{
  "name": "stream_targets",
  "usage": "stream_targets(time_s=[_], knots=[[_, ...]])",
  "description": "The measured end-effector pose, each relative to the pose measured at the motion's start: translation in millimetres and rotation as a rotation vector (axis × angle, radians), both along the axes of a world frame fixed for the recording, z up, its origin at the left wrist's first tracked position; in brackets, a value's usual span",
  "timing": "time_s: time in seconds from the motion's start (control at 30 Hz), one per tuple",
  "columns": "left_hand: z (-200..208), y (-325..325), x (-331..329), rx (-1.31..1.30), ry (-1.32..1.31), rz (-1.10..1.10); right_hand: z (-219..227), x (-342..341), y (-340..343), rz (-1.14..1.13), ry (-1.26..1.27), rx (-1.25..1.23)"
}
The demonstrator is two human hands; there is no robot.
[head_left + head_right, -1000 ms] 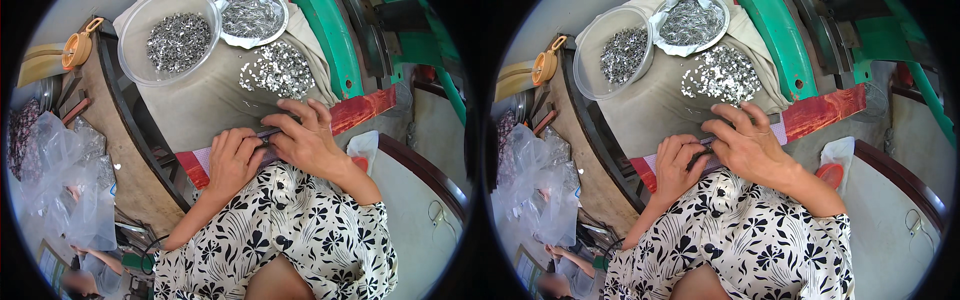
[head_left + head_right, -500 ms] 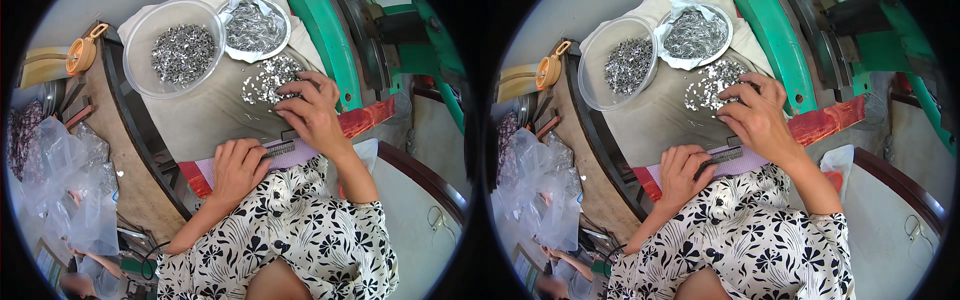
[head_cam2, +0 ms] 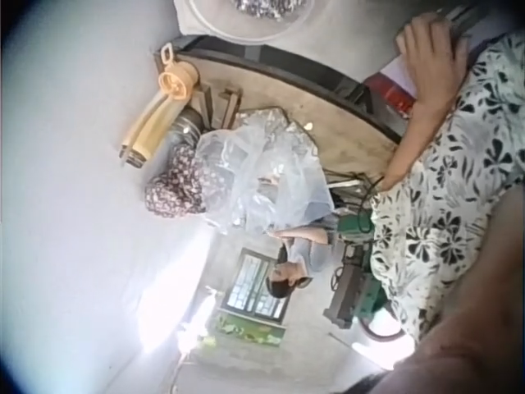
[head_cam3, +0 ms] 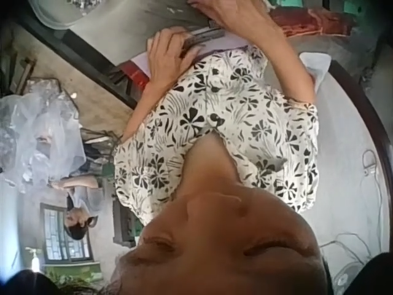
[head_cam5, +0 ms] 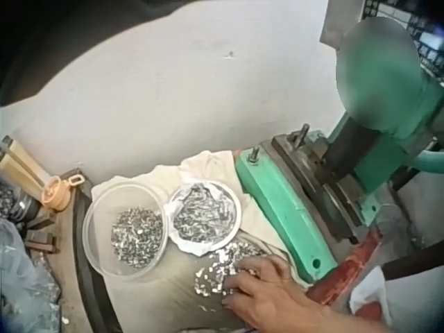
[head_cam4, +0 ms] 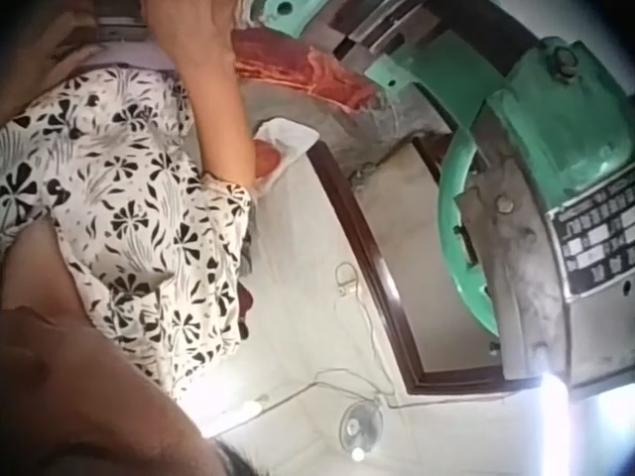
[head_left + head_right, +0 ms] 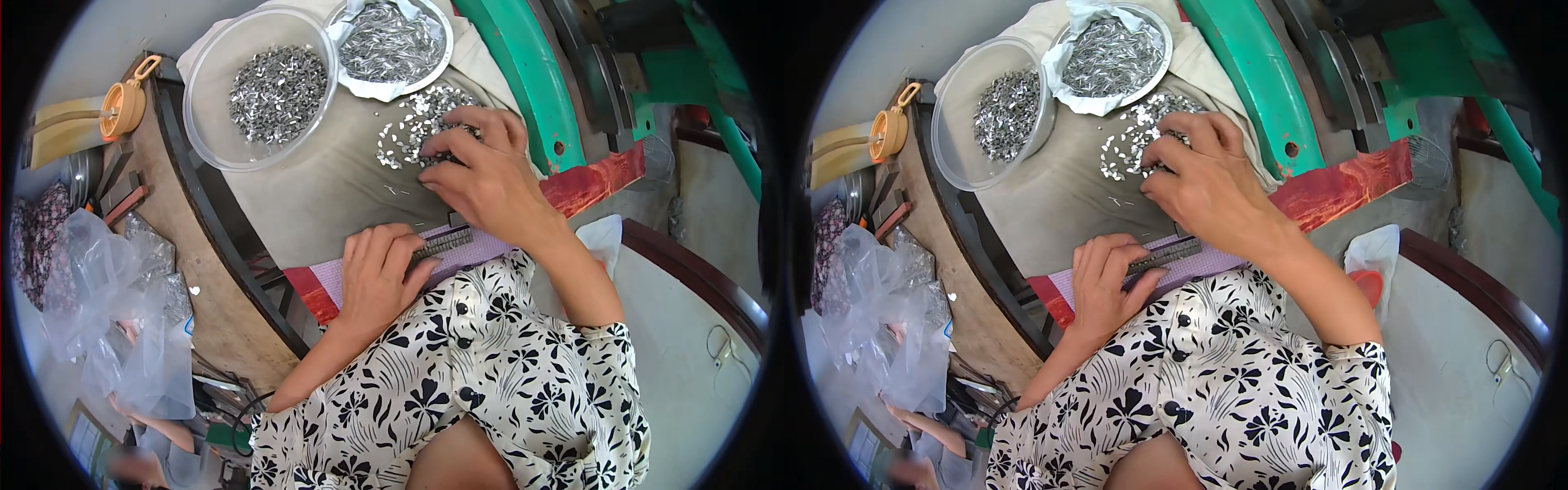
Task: Assembling small metal parts by placing them onto a strip and then using a manual press machine.
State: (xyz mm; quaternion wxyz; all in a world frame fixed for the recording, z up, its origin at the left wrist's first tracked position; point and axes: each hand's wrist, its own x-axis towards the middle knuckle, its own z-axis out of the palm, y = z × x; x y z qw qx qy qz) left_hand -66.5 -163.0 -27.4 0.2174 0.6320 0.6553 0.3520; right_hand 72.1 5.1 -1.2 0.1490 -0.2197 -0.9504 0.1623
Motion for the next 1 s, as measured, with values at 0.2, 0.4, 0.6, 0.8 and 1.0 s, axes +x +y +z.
stream_targets(time_s=[0.2, 0.4, 0.6, 0.8, 1.0], knots=[[-0.2, -0.2, -3.0, -0.022, 0.038, -0.063, 0.7, -3.4, -22.8, -0.15, -0.038, 0.181], [0.5, -2.0, -5.5, -0.026, 0.02, -0.056, 3.2, 5.0, -31.0, -0.19, 0.047, 0.065], [0.1, -5.4, -10.7, -0.028, -0.005, -0.041, 12.4, 24.2, -64.9, -0.12, 0.012, -0.039], [-0.1, -6.6, -10.6, -0.037, -0.015, -0.037, 13.3, 33.3, -70.4, -0.138, -0.041, -0.086], [3.6, -3.9, -10.1, -0.043, -0.031, -0.04, 7.3, 49.2, -68.0, -0.154, -0.06, -0.092]])
